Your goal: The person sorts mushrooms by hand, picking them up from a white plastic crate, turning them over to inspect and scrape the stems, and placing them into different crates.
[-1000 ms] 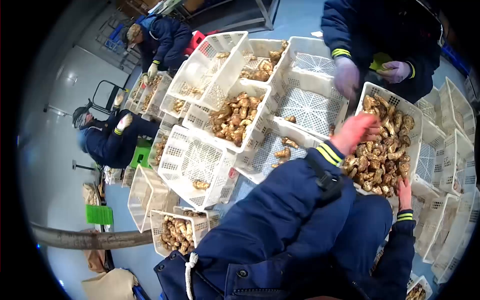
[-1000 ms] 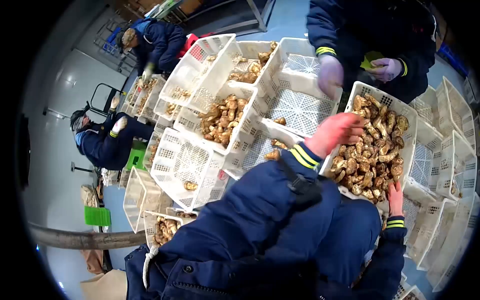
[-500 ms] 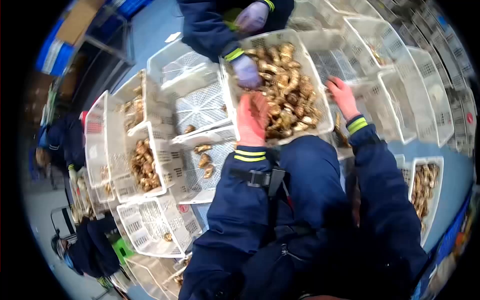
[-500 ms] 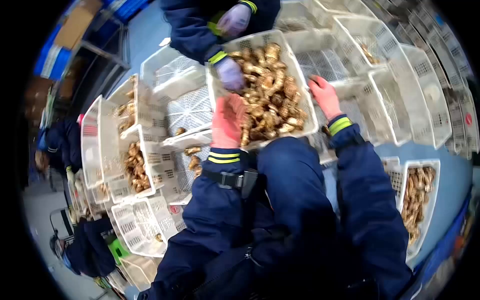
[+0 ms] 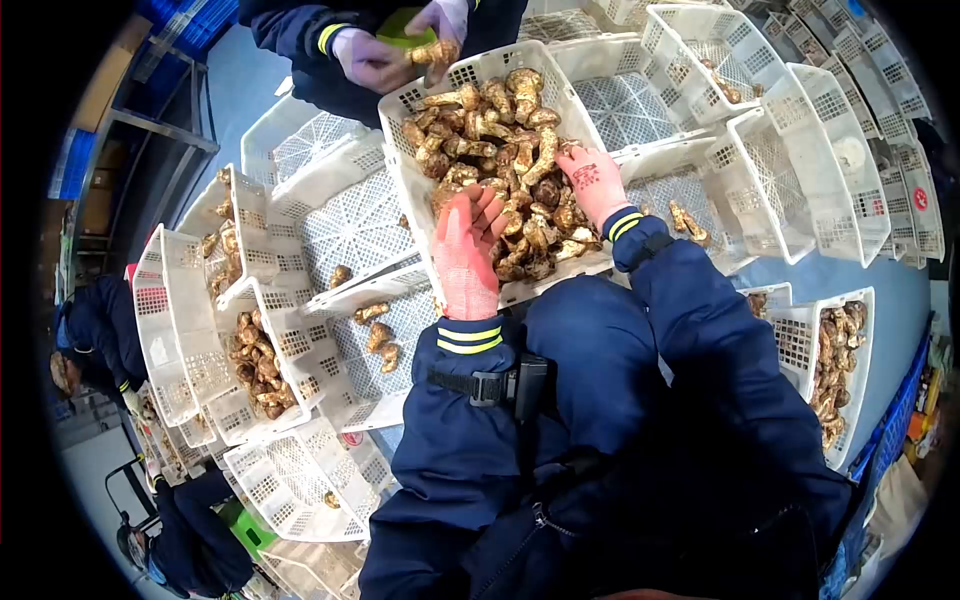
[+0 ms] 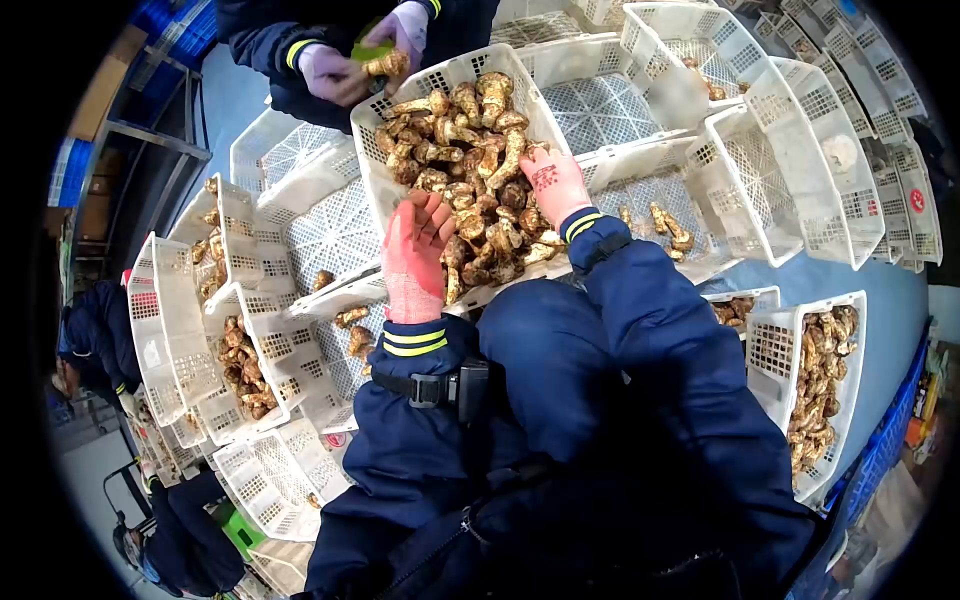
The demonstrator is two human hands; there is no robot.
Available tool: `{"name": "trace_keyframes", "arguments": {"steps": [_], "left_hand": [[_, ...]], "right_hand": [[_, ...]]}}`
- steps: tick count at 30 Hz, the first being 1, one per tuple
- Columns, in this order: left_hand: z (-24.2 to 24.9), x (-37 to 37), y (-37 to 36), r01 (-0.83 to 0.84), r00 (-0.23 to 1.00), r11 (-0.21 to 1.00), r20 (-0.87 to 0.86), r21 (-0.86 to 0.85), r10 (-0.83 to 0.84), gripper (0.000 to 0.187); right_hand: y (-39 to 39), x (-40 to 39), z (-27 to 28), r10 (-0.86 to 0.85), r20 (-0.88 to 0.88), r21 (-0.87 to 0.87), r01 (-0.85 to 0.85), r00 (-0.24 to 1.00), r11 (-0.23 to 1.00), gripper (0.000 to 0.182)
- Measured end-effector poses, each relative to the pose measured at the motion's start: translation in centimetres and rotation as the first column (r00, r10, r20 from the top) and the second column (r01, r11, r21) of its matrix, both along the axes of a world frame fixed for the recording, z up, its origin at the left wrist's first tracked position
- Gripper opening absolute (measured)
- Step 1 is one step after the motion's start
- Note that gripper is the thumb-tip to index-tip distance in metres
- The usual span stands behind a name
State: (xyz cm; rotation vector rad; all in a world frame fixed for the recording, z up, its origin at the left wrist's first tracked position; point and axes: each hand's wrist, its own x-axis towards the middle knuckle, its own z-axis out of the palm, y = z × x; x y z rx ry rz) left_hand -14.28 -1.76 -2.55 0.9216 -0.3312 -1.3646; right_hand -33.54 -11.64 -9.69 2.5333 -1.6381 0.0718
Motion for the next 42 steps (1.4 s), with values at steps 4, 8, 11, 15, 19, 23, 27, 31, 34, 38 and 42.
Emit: {"name": "trace_keyframes", "arguments": {"steps": [4,8,11,15,19,23,27,31,34,38,42], "left_hand": [[-0.3,-0.1,0.2,0.054,0.998,0.998,0.037,-0.027,-0.053,0.032],[-0.8,-1.1,-0.1,0.135,0.900,0.990,0.412,0.047,-0.142,0.031],[-0.6,-2.3,0.1,0.223,0.764,0.975,0.621,0.001,-0.175,0.042],[2.4,-2.5,0.7,0.351,0.750,0.934,0.577,0.065,-0.322,0.052],[1.4,-2.8,0.3,0.386,0.718,0.922,0.623,0.015,-0.310,0.046],[2.5,-2.2,0.6,0.262,0.509,0.929,0.781,0.260,-0.362,0.033],[-1.0,-1.9,0.0,0.145,0.735,0.978,0.645,0.151,-0.209,0.025],[-0.6,-1.5,0.1,0.128,0.862,0.980,0.472,0.151,-0.186,0.017],[1.1,-1.7,0.3,0.168,0.859,0.965,0.450,0.204,-0.245,0.019],[0.5,-2.4,0.0,0.129,0.973,0.981,0.173,0.146,-0.154,0.029],[1.4,-1.9,1.2,0.042,0.719,0.998,0.692,0.045,-0.062,0.072]], "right_hand": [[0.3,-0.9,1.3,0.021,0.652,-0.022,-0.008,0.758,1.000,0.047],[1.8,-1.7,7.1,-0.613,0.764,0.623,-0.476,0.199,0.621,0.050],[2.5,-1.2,10.2,-0.448,0.788,0.613,-0.464,0.422,0.640,0.044],[2.5,-0.2,10.7,-0.356,0.803,0.560,-0.402,0.477,0.724,0.044],[2.6,-0.3,8.1,-0.553,0.710,0.704,-0.425,0.436,0.568,0.039],[3.0,0.8,8.7,-0.524,0.734,0.678,-0.411,0.432,0.610,0.049],[3.0,1.0,8.7,-0.583,0.733,0.680,-0.403,0.350,0.612,0.051],[2.6,0.5,7.0,-0.511,0.803,0.596,-0.441,0.307,0.671,0.047],[3.5,0.7,8.9,-0.247,0.902,0.412,-0.529,0.355,0.742,0.048],[4.1,1.2,10.4,-0.549,0.748,0.664,-0.392,0.373,0.637,0.042],[4.3,1.1,11.2,-0.381,0.827,0.528,-0.338,0.414,0.779,0.039]]}}
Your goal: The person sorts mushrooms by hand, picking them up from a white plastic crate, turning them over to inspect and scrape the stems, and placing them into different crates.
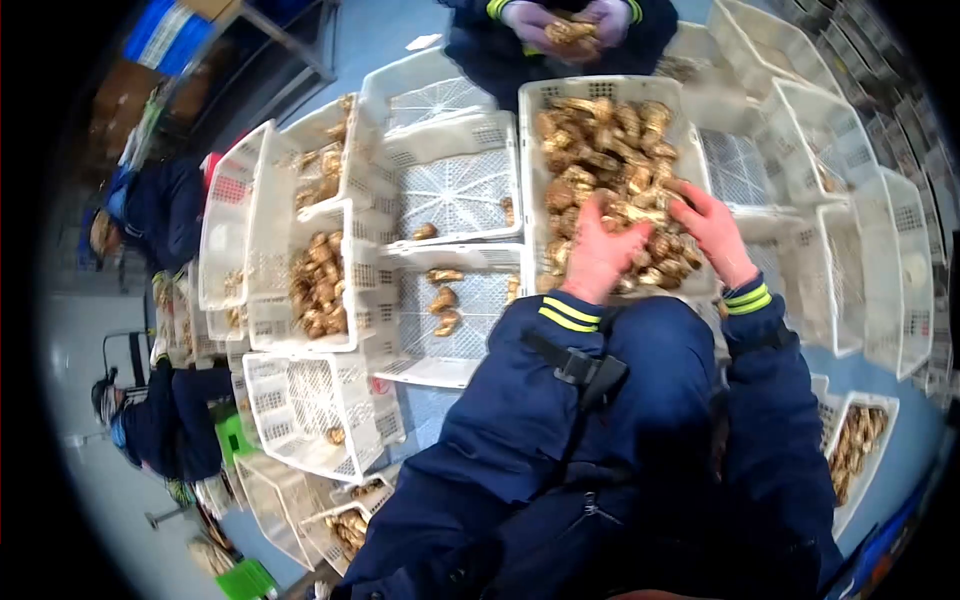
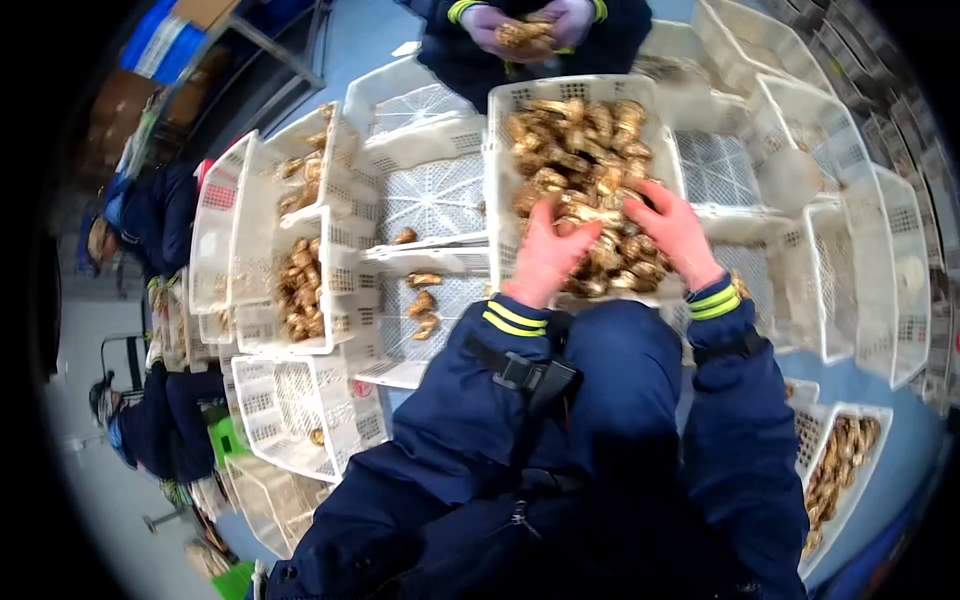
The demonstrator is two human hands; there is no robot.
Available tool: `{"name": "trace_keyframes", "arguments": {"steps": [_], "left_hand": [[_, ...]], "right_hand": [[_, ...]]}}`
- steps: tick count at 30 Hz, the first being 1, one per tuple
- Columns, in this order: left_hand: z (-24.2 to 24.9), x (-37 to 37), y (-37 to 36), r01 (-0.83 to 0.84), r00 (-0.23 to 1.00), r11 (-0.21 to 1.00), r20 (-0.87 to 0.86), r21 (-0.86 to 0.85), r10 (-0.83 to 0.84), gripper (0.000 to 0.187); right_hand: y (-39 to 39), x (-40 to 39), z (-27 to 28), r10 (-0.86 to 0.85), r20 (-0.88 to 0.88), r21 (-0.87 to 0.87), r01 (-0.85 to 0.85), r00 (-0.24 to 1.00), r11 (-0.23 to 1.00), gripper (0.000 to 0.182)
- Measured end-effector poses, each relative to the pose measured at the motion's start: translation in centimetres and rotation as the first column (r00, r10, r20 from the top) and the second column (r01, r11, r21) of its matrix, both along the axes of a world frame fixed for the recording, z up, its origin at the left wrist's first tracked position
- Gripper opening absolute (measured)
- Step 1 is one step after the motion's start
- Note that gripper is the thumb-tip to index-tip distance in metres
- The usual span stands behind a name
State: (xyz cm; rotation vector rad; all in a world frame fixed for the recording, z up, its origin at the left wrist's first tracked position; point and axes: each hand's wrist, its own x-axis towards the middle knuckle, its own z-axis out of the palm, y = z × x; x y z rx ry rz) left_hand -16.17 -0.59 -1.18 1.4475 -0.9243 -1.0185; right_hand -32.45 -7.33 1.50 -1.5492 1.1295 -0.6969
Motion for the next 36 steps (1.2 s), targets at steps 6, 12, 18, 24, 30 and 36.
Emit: {"name": "trace_keyframes", "arguments": {"steps": [6,12,18,24,30,36], "left_hand": [[3.5,2.2,2.2,0.279,0.503,0.938,0.801,0.205,-0.324,0.034],[3.2,11.2,4.2,0.224,0.879,0.950,0.376,0.220,-0.294,0.033],[-1.9,26.2,8.1,-0.183,0.942,0.968,-0.251,0.172,0.223,0.018],[-3.7,47.6,3.1,-0.487,0.851,0.862,-0.144,0.142,0.504,0.031],[-0.7,48.7,0.7,-0.481,0.856,0.876,-0.204,0.019,0.475,0.063],[-1.7,31.0,-0.7,-0.166,0.784,0.986,-0.602,0.033,0.152,0.042]], "right_hand": [[0.8,1.3,1.3,0.102,0.079,0.141,-0.113,0.992,0.984,0.037],[0.1,0.3,0.8,0.064,0.336,0.244,-0.152,0.940,0.958,0.044],[-3.2,-4.6,-6.0,-0.130,-0.025,0.341,0.131,0.991,0.931,0.039],[-3.9,-5.1,-9.4,-0.152,-0.068,0.343,0.167,0.986,0.924,0.031],[-4.1,-2.7,-8.7,-0.009,-0.539,-0.041,-0.015,0.842,0.999,0.039],[-2.0,0.3,-8.5,0.089,-0.542,-0.073,-0.153,0.836,0.986,0.045]]}}
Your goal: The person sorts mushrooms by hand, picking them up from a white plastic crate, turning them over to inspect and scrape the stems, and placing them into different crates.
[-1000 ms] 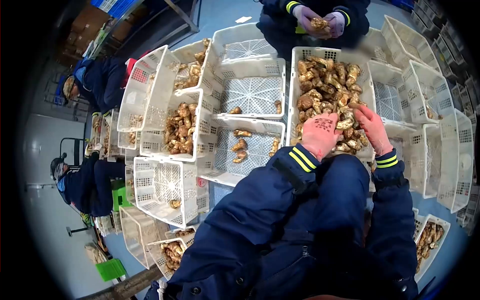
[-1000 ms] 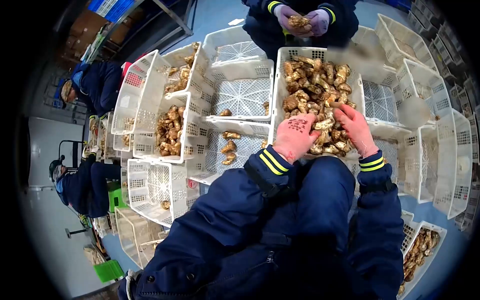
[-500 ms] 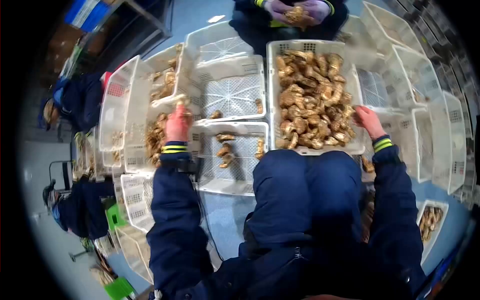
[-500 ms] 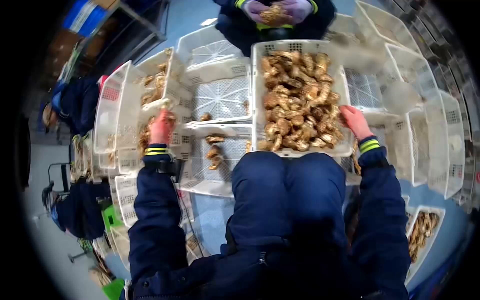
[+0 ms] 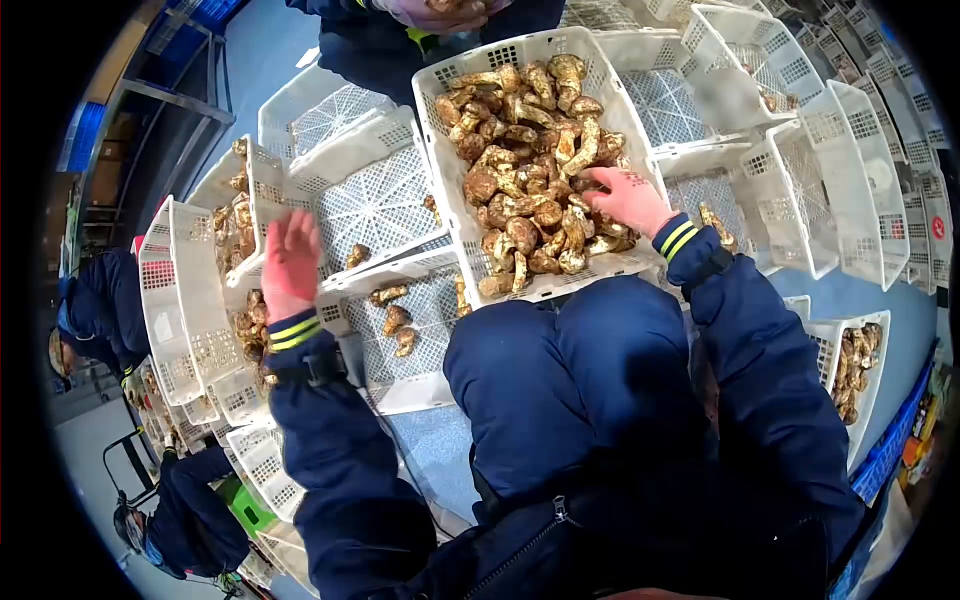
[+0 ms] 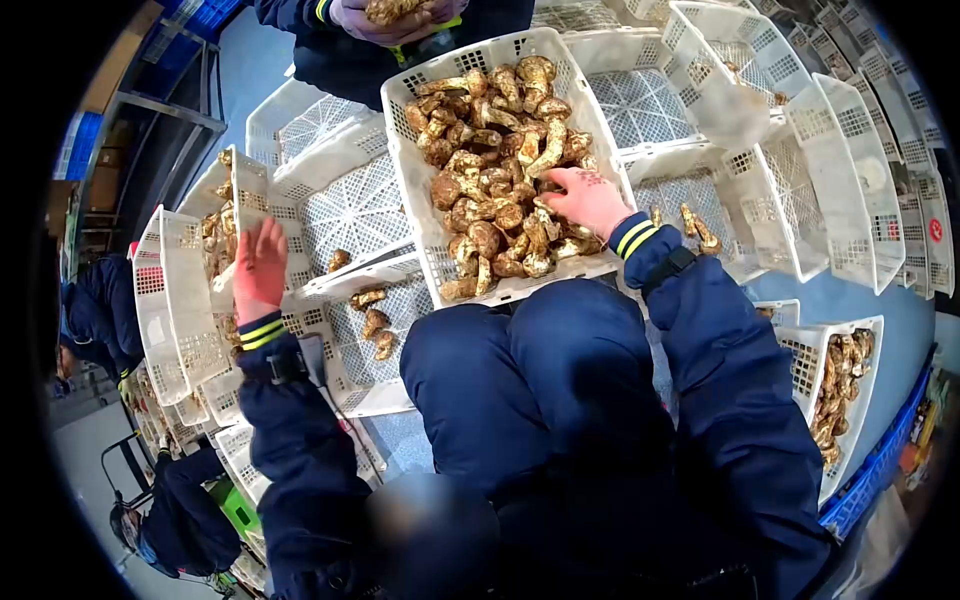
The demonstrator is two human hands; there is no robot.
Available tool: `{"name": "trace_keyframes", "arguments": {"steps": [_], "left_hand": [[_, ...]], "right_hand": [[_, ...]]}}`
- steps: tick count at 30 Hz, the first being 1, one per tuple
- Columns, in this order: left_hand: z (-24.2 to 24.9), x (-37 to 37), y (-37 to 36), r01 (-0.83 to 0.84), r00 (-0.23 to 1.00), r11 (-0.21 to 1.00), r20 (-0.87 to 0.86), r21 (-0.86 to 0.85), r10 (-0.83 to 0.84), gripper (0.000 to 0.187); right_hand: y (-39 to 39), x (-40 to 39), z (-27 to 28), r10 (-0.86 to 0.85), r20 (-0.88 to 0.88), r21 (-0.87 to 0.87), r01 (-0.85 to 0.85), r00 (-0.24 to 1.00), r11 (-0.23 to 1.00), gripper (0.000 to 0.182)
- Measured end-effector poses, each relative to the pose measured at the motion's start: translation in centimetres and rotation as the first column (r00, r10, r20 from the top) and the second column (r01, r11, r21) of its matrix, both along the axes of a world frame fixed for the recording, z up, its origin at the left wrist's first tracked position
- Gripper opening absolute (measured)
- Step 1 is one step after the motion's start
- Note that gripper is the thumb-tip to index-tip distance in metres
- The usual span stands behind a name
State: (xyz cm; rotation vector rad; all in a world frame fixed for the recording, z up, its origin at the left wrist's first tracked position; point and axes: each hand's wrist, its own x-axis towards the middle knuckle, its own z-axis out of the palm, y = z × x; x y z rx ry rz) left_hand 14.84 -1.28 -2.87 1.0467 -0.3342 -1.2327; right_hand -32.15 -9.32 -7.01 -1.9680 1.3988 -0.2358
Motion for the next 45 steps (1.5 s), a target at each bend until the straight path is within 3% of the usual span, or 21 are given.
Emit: {"name": "trace_keyframes", "arguments": {"steps": [2,6,9,13,14,16,18,19,20,21,22,26,27,31,34,35,36,38,40,42,45], "left_hand": [[3.3,-12.0,0.5,0.165,0.977,0.977,-0.111,-0.137,-0.181,0.046],[7.5,-24.1,1.0,0.322,0.928,0.923,-0.121,-0.209,-0.351,0.045],[7.0,-27.6,1.2,0.453,0.889,0.882,-0.009,-0.129,-0.458,0.042],[1.6,-28.8,1.0,0.452,0.883,0.889,0.105,0.079,-0.458,0.035],[0.1,-29.0,0.9,0.485,0.862,0.864,0.096,0.132,-0.498,0.034],[0.8,-29.9,0.7,0.541,0.838,0.836,0.035,0.090,-0.545,0.037],[1.4,-30.6,0.1,0.508,0.856,0.846,0.016,0.160,-0.517,0.043],[1.2,-30.5,-0.2,0.503,0.864,0.851,-0.124,0.149,-0.489,0.044],[1.1,-30.3,-0.1,0.475,0.839,0.880,-0.289,-0.024,-0.461,0.041],[0.3,-30.1,-0.2,0.412,0.858,0.908,-0.305,-0.069,-0.413,0.039],[-0.5,-29.9,-0.4,0.349,0.873,0.930,-0.323,-0.112,-0.366,0.036],[0.2,-28.3,0.2,0.384,0.906,0.923,-0.188,-0.014,-0.379,0.030],[0.6,-28.5,0.2,0.383,0.907,0.923,-0.180,-0.029,-0.382,0.032],[1.1,-28.7,0.6,0.426,0.899,0.904,-0.094,-0.040,-0.428,0.036],[1.3,-28.9,0.8,0.466,0.883,0.885,-0.055,-0.015,-0.466,0.037],[1.5,-28.6,0.7,0.516,0.856,0.856,-0.029,-0.006,-0.516,0.038],[1.6,-28.8,0.6,0.520,0.854,0.854,-0.030,-0.006,-0.520,0.038],[1.7,-29.3,0.3,0.545,0.825,0.835,-0.129,-0.076,-0.550,0.038],[0.2,-29.6,0.0,0.419,0.905,0.906,-0.113,0.064,-0.411,0.035],[-0.2,-29.2,-0.2,0.264,0.944,0.940,0.143,0.218,-0.299,0.032],[-2.0,-28.9,-0.3,0.285,0.861,0.931,0.366,0.227,-0.353,0.032]], "right_hand": [[1.5,1.4,-0.6,0.218,-0.089,0.041,-0.215,0.972,0.976,0.051],[2.1,2.5,-3.3,0.221,-0.282,0.033,-0.220,0.934,0.975,0.054],[1.7,1.5,-2.0,0.100,-0.236,-0.016,-0.107,0.967,0.994,0.046],[1.9,-0.3,4.9,-0.254,0.313,0.128,0.224,0.915,0.966,0.037],[2.1,-0.6,5.8,-0.197,0.477,-0.026,0.238,0.856,0.971,0.033],[2.4,-0.4,7.3,-0.085,0.527,-0.258,0.254,0.846,0.932,0.033],[4.0,0.8,10.0,-0.056,0.632,-0.187,0.222,0.773,0.957,0.030],[4.5,1.2,10.1,0.064,0.657,-0.222,0.111,0.751,0.969,0.029],[4.7,1.6,10.0,0.179,0.677,-0.256,0.000,0.714,0.967,0.028],[4.2,1.6,9.9,0.437,0.404,-0.540,-0.177,0.803,0.823,0.026],[4.3,1.6,9.7,0.530,0.316,-0.615,-0.256,0.787,0.746,0.025],[4.3,1.9,8.9,0.406,0.451,-0.552,-0.109,0.795,0.827,0.022],[4.1,1.7,8.8,0.295,0.537,-0.400,-0.070,0.790,0.914,0.022],[4.2,0.9,9.6,0.022,0.574,-0.144,0.074,0.818,0.987,0.025],[3.8,1.1,9.2,-0.069,0.615,-0.055,0.131,0.786,0.990,0.027],[3.3,1.6,8.5,-0.131,0.743,0.118,0.063,0.656,0.991,0.032],[3.3,1.4,8.0,-0.134,0.742,0.119,0.068,0.656,0.991,0.032],[3.3,1.4,7.6,-0.301,0.827,0.425,-0.178,0.475,0.888,0.034],[3.4,1.4,7.0,-0.225,0.804,0.336,-0.109,0.550,0.936,0.035],[3.3,1.3,6.8,-0.123,0.609,0.239,-0.034,0.783,0.970,0.040],[4.6,2.4,6.3,0.020,0.555,0.020,-0.037,0.832,0.999,0.049]]}}
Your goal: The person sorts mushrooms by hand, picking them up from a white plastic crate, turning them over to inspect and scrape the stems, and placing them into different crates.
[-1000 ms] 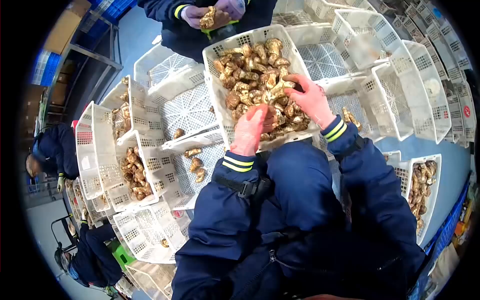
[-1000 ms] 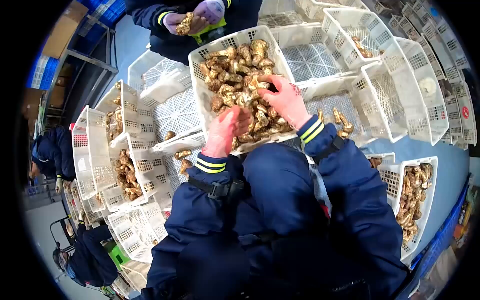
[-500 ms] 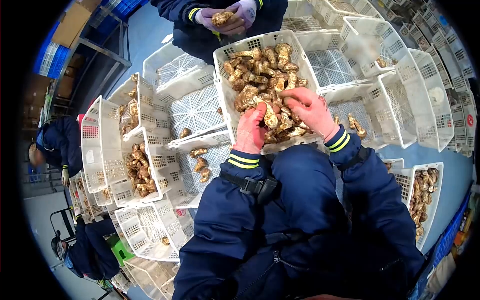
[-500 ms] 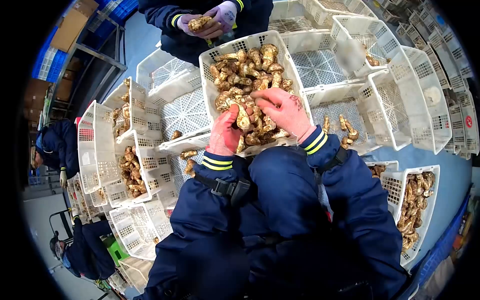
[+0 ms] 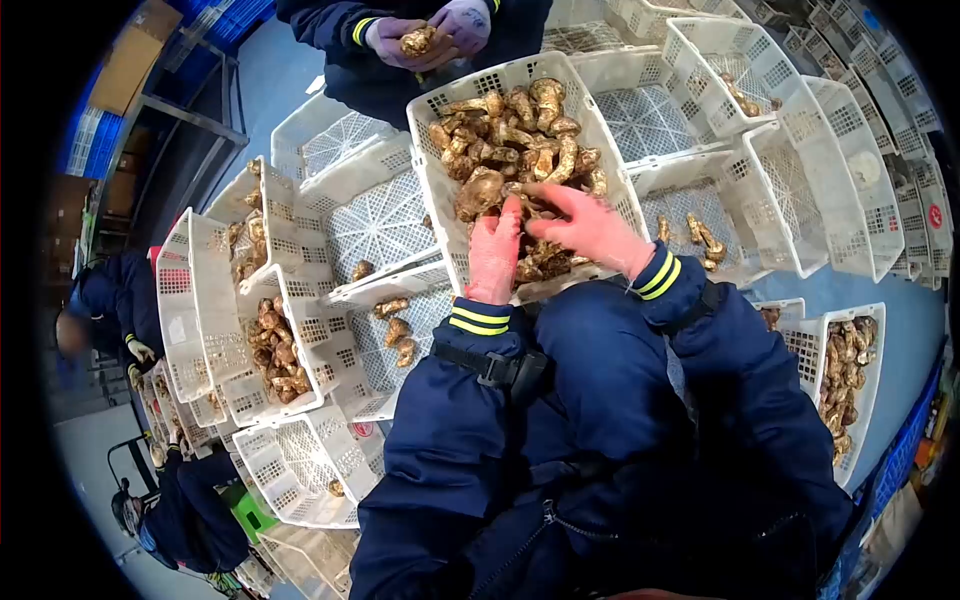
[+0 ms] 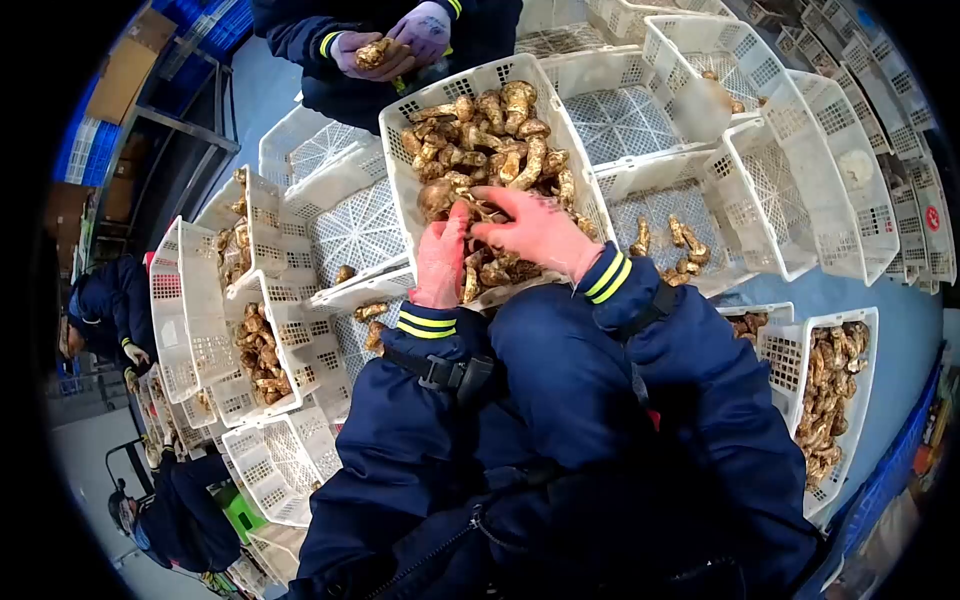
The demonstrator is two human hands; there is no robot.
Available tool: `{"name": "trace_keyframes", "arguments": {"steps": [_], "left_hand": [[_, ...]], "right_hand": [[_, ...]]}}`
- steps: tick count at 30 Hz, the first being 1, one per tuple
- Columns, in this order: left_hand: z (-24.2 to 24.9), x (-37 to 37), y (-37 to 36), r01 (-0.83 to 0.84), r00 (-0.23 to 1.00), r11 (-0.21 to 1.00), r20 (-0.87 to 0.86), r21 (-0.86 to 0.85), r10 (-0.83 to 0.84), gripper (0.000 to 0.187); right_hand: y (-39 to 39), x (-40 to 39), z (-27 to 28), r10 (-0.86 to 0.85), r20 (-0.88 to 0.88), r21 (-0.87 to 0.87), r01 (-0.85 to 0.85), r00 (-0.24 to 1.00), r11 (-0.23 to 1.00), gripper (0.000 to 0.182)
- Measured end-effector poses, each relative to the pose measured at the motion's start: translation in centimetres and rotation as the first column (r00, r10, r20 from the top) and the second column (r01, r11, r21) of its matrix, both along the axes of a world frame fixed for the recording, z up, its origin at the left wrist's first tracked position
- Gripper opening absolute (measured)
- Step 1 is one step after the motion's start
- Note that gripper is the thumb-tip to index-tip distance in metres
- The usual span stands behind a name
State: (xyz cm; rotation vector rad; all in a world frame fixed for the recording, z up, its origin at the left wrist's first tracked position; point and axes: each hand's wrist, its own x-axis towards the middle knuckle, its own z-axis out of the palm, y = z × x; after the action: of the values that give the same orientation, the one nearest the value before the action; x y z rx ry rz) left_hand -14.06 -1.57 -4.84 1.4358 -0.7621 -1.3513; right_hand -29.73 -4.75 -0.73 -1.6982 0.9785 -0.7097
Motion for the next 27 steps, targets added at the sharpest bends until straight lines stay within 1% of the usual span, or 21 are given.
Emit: {"name": "trace_keyframes", "arguments": {"steps": [1,2,3,4,5,6,7,8,9,11,12,13,15,16,17,19,21,23,24,25,27], "left_hand": [[-0.5,-0.1,0.0,0.058,0.992,0.998,0.110,-0.033,-0.054,0.030],[-0.1,-0.4,-0.3,0.133,0.990,0.991,0.053,0.024,-0.134,0.036],[1.2,-1.2,0.0,0.175,0.973,0.985,-0.155,-0.001,-0.173,0.044],[0.1,-0.9,-0.3,0.265,0.955,0.961,-0.115,-0.078,-0.272,0.045],[-1.1,-0.7,-0.6,0.351,0.929,0.924,-0.069,-0.151,-0.364,0.046],[0.2,-1.1,-0.3,0.356,0.926,0.922,-0.071,-0.151,-0.370,0.046],[1.5,-1.5,0.3,0.287,0.946,0.952,-0.123,-0.102,-0.299,0.045],[2.3,-1.9,0.5,0.216,0.960,0.975,-0.172,-0.049,-0.222,0.044],[2.0,-1.5,0.2,0.188,0.944,0.982,-0.278,0.007,-0.179,0.043],[1.7,-0.5,-0.4,0.228,0.908,0.973,-0.368,0.030,-0.202,0.040],[1.6,-0.5,-0.1,0.182,0.922,0.983,-0.347,-0.009,-0.173,0.039],[1.4,-0.5,-0.1,0.187,0.920,0.982,-0.349,-0.007,-0.178,0.039],[0.7,0.2,-0.4,0.237,0.904,0.971,-0.361,-0.023,-0.229,0.038],[-3.3,1.8,-1.5,0.327,0.736,0.927,-0.566,-0.182,-0.371,0.039],[-2.2,1.3,-1.0,0.323,0.736,0.929,-0.569,-0.178,-0.365,0.039],[1.4,0.0,-0.1,0.110,0.948,0.994,-0.301,0.000,-0.105,0.039],[1.2,0.2,-0.1,0.133,0.948,0.991,-0.290,-0.013,-0.131,0.040],[1.8,0.0,0.1,0.103,0.958,0.995,-0.268,-0.001,-0.100,0.041],[2.0,0.0,-0.1,0.108,0.958,0.994,-0.269,0.017,-0.099,0.041],[2.0,-0.1,-0.1,0.104,0.958,0.994,-0.271,0.021,-0.095,0.041],[1.9,-0.1,-0.1,0.115,0.953,0.993,-0.279,-0.017,-0.115,0.039]], "right_hand": [[0.1,0.1,-0.1,-0.025,-0.175,-0.158,-0.003,0.984,0.987,0.055],[0.2,0.3,-0.3,-0.099,-0.276,-0.175,0.051,0.956,0.983,0.055],[0.1,0.5,-0.6,-0.171,-0.372,-0.197,0.102,0.912,0.975,0.054],[-0.6,0.4,-0.6,-0.156,-0.427,-0.103,0.123,0.891,0.987,0.050],[-0.9,-0.2,-1.9,-0.221,-0.244,-0.115,0.199,0.944,0.973,0.048],[-1.4,-0.9,-2.1,-0.202,-0.201,-0.021,0.202,0.958,0.979,0.050],[-1.8,-1.5,-2.2,-0.188,-0.155,0.071,0.200,0.970,0.977,0.051],[-1.7,-1.6,-1.6,-0.209,-0.015,0.143,0.209,0.978,0.967,0.054],[-1.3,-2.4,-0.8,-0.217,-0.034,0.238,0.218,0.976,0.946,0.055],[-1.1,-3.3,-0.1,-0.246,-0.109,0.254,0.266,0.963,0.930,0.053],[-1.7,-4.2,-2.1,-0.261,0.003,0.349,0.244,0.965,0.905,0.051],[-2.0,-4.9,-2.1,-0.232,-0.106,0.107,0.243,0.967,0.964,0.050],[-2.6,-6.6,-3.0,-0.306,0.066,0.259,0.280,0.950,0.924,0.047],[-2.7,-7.5,-3.6,-0.366,0.198,0.329,0.291,0.909,0.898,0.040],[-2.0,-8.2,-1.8,-0.455,0.304,0.421,0.310,0.837,0.852,0.033],[-1.4,-10.4,-1.0,-0.613,0.261,0.457,0.463,0.746,0.759,0.027],[-1.5,-15.2,-5.8,-0.629,0.205,0.447,0.500,0.750,0.742,0.024],[-0.9,-18.2,-9.8,-0.744,-0.060,0.284,0.726,0.665,0.626,0.027],[-0.8,-19.0,-10.2,-0.748,-0.190,0.245,0.768,0.636,0.591,0.034],[-1.0,-19.2,-11.1,-0.745,-0.194,0.247,0.767,0.638,0.593,0.034],[-1.3,-17.3,-10.4,-0.768,-0.044,-0.062,0.766,0.639,0.640,0.037]]}}
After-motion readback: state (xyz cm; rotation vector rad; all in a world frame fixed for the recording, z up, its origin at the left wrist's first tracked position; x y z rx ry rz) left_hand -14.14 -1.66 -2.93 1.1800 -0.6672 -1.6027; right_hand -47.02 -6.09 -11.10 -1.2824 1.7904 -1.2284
